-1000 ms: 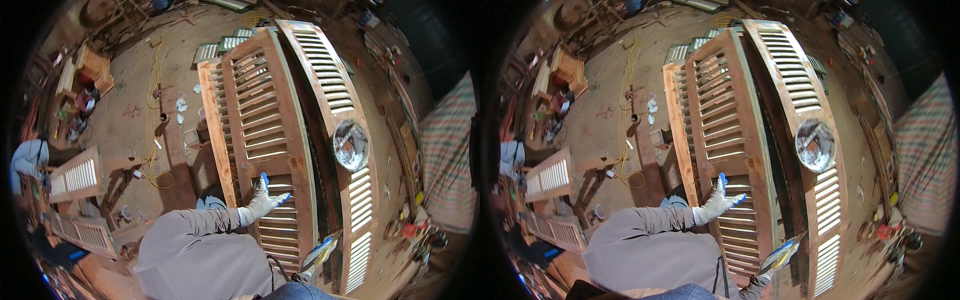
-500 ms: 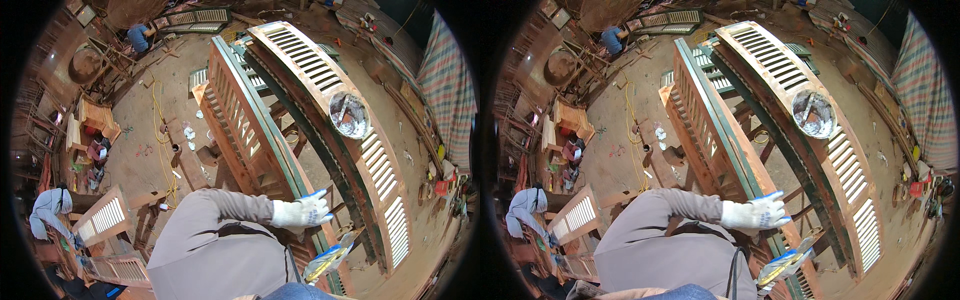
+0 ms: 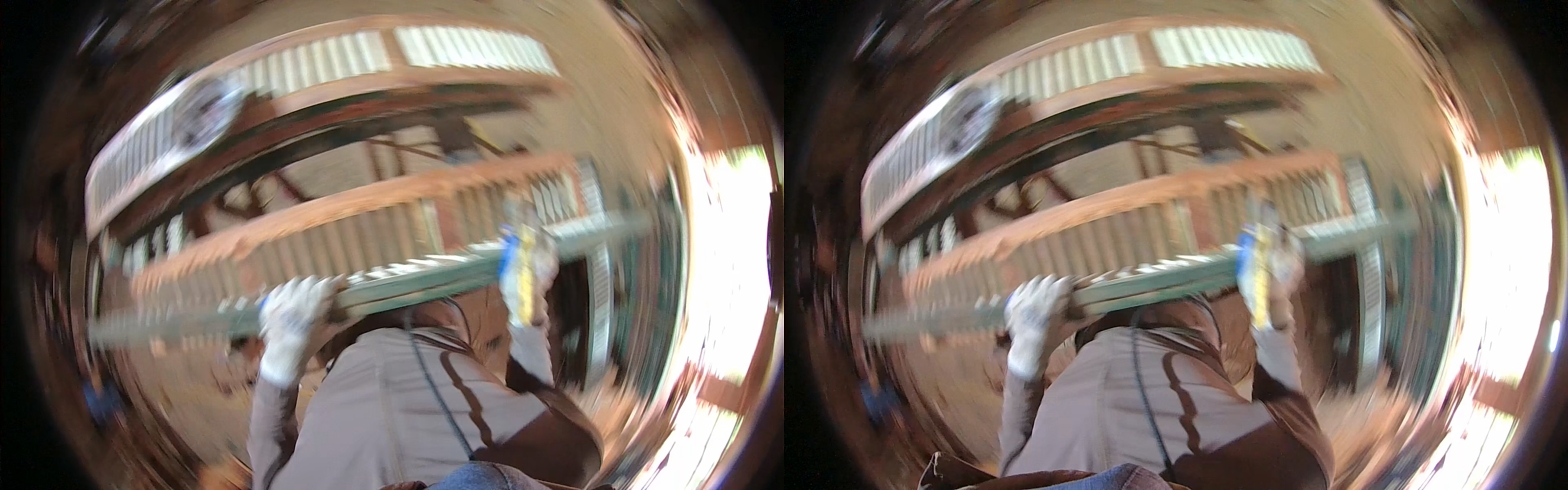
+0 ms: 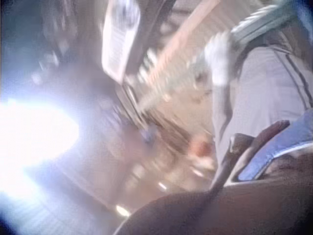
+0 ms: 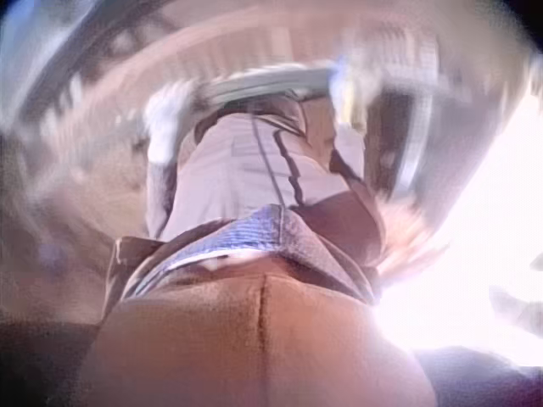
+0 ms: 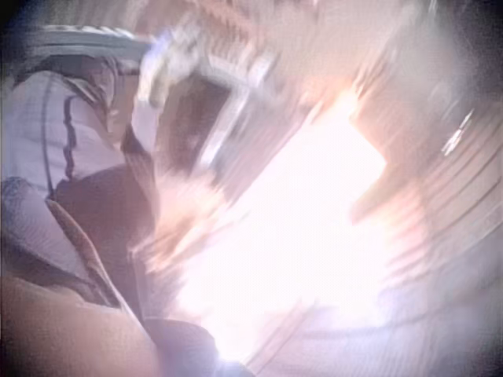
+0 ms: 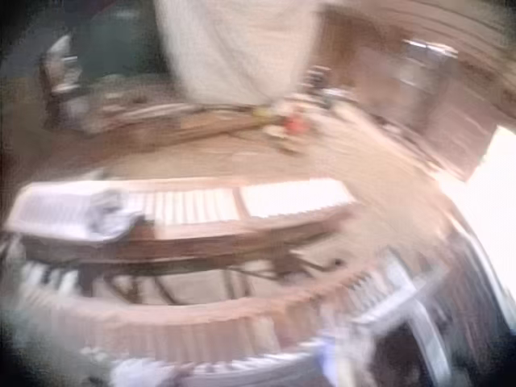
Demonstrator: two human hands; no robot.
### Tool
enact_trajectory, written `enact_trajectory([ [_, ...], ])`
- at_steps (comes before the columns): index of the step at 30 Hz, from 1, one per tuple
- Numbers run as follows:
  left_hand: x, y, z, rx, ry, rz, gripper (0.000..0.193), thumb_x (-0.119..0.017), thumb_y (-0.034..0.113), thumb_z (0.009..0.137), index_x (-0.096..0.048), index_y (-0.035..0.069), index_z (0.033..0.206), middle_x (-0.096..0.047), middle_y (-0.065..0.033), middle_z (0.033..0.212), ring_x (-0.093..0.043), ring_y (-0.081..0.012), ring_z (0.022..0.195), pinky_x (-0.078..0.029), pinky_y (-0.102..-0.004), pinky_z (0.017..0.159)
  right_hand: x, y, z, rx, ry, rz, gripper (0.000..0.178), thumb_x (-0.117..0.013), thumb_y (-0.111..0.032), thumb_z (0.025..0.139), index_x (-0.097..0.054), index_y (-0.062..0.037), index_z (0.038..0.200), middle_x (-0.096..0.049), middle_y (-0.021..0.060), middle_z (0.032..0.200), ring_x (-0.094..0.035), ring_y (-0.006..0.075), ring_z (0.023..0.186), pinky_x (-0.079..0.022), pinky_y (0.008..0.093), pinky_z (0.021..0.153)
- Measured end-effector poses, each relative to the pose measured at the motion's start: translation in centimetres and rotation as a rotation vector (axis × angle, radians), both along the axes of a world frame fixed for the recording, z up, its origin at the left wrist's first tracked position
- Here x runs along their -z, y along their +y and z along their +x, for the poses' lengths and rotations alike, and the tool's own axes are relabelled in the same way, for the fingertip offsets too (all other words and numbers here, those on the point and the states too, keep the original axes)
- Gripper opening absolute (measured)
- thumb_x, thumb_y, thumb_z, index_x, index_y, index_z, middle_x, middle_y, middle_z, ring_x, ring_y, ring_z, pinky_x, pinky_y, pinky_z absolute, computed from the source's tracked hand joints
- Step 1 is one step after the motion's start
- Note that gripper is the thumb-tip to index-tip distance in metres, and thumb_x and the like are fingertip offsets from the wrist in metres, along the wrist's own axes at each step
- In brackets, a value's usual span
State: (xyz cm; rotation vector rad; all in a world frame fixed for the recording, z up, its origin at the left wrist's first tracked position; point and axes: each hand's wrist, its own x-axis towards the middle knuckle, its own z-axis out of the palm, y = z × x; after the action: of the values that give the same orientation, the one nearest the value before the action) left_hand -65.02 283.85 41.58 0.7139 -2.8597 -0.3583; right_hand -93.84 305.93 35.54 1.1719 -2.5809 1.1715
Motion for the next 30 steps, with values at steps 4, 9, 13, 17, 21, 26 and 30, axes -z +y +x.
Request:
enact_trajectory([
  [4, 0.8, 2.5, -1.9, -0.026, -0.052, -0.050, 0.065, -0.088, 0.045, 0.054, -0.067, 0.013, 0.106, -0.063, -0.0036, 0.083, -0.062, -0.0255, 0.080, -0.048, -0.0396, 0.071, -2.3, 3.1, -2.6, -0.006, 0.278, 0.111, 0.057, -0.065, -0.033, 0.084, -0.060, -0.0061, 0.134, -0.070, 0.0096, 0.095, -0.063, 0.0322, 0.084, -0.050, 0.0455, 0.081],
  [9, -0.6, 1.7, -0.7, 0.046, -0.124, -0.036, 0.066, -0.089, 0.045, 0.053, -0.067, 0.009, 0.104, -0.062, -0.0068, 0.083, -0.061, -0.0272, 0.081, -0.047, -0.0410, 0.071, -3.4, 3.2, -1.8, -0.164, 0.514, -0.091, 0.060, -0.073, -0.035, 0.076, -0.063, 0.0011, 0.123, -0.063, 0.0056, 0.072, -0.061, 0.0249, 0.068, -0.049, 0.0386, 0.064],
  [13, -2.2, 2.8, -3.2, 0.102, -0.089, -0.010, 0.064, -0.089, 0.041, 0.056, -0.068, 0.008, 0.106, -0.060, -0.0092, 0.081, -0.063, -0.0301, 0.087, -0.049, -0.0452, 0.077, -2.2, 3.2, -1.8, -0.173, 0.533, -0.146, 0.055, -0.071, -0.033, 0.079, -0.064, 0.0036, 0.120, -0.057, 0.0015, 0.062, -0.053, 0.0193, 0.053, -0.038, 0.0349, 0.050],
  [17, -2.2, 2.1, -3.3, 0.074, -0.190, 0.146, 0.062, -0.089, 0.036, 0.059, -0.068, 0.007, 0.109, -0.062, -0.0111, 0.085, -0.066, -0.0312, 0.088, -0.051, -0.0434, 0.077, -2.4, 2.9, -2.0, -0.153, 0.572, -0.127, 0.048, -0.065, -0.031, 0.083, -0.067, 0.0025, 0.117, -0.057, 0.0031, 0.064, -0.056, 0.0203, 0.055, -0.043, 0.0353, 0.051],
  [21, -1.9, 0.6, -3.3, 0.066, -0.215, 0.236, 0.059, -0.088, 0.035, 0.061, -0.067, 0.005, 0.108, -0.065, -0.0121, 0.086, -0.066, -0.0299, 0.080, -0.052, -0.0394, 0.071, -1.6, 1.2, -3.5, -0.198, 0.634, -0.218, 0.050, -0.069, -0.025, 0.083, -0.063, 0.0029, 0.124, -0.055, 0.0009, 0.063, -0.055, 0.0182, 0.054, -0.042, 0.0345, 0.051],
  [26, -2.5, 0.0, -3.4, 0.111, -0.147, 0.214, 0.060, -0.089, 0.036, 0.062, -0.067, 0.003, 0.106, -0.067, -0.0125, 0.088, -0.066, -0.0297, 0.077, -0.052, -0.0391, 0.069, -1.7, -0.3, -4.1, -0.203, 0.664, -0.233, 0.060, -0.066, -0.025, 0.077, -0.058, 0.0008, 0.131, -0.059, 0.0013, 0.069, -0.057, 0.0198, 0.061, -0.044, 0.0357, 0.057],
  [30, -2.6, -0.2, -4.1, 0.051, -0.167, 0.177, 0.060, -0.088, 0.036, 0.063, -0.066, 0.004, 0.109, -0.065, -0.0120, 0.090, -0.066, -0.0292, 0.083, -0.052, -0.0392, 0.073, -1.6, -1.8, -4.5, -0.191, 0.562, -0.222, 0.060, -0.064, -0.024, 0.080, -0.052, -0.0041, 0.136, -0.061, 0.0025, 0.078, -0.062, 0.0236, 0.072, -0.049, 0.0375, 0.067],
])
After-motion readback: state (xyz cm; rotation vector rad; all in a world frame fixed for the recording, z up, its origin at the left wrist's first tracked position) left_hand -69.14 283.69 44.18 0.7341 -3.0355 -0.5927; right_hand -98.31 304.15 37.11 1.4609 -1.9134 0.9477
